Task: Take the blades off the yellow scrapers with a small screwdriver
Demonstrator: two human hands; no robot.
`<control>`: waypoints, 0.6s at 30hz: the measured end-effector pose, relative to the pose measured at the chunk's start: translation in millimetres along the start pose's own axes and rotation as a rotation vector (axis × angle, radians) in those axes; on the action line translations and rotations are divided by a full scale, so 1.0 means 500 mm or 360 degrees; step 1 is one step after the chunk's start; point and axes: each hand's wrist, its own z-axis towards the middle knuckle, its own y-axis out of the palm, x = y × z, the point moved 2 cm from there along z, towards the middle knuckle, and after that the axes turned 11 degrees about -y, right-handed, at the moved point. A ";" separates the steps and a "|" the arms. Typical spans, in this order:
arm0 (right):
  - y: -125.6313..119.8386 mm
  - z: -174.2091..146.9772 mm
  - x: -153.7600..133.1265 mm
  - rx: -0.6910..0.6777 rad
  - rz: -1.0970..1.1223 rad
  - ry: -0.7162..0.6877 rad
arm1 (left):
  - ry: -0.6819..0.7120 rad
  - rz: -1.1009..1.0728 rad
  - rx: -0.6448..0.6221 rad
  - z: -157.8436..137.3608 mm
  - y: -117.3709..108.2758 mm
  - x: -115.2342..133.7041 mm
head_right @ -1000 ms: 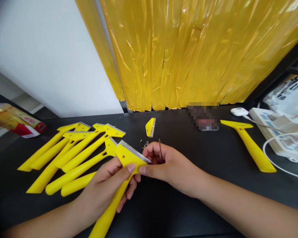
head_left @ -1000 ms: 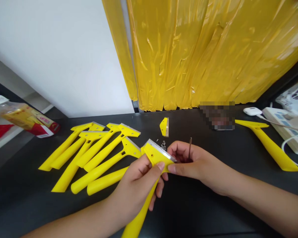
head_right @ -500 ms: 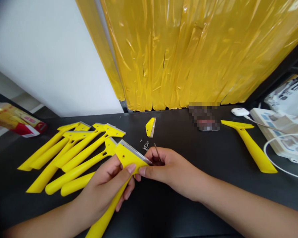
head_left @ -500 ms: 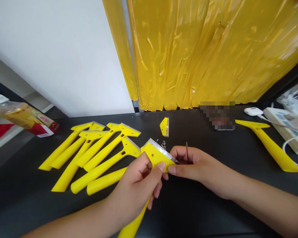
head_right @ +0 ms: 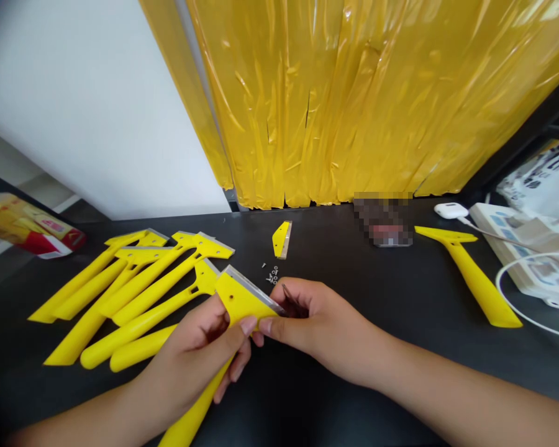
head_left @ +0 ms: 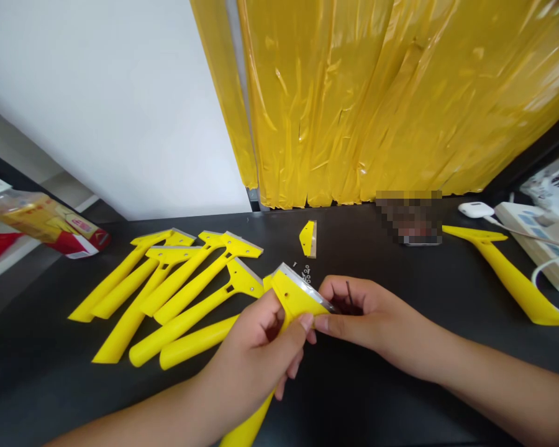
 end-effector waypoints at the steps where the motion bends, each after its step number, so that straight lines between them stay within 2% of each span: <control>1: 0.000 -0.001 -0.002 0.0011 0.0004 0.0005 | 0.0000 -0.0017 -0.0023 -0.001 0.000 0.000; 5: 0.000 -0.005 -0.003 0.0025 0.0210 0.0101 | -0.0025 -0.0185 -0.0156 -0.001 -0.003 0.002; 10: 0.003 -0.007 0.007 -0.0085 0.0574 0.0235 | -0.0029 -0.0379 -0.0318 0.008 -0.005 0.018; 14: 0.007 -0.006 0.009 -0.0115 0.0650 0.0234 | -0.0050 -0.0341 -0.0312 0.009 -0.003 0.028; 18: 0.006 -0.007 0.005 -0.0049 0.0602 0.0207 | -0.0101 -0.0272 -0.0245 0.007 -0.009 0.030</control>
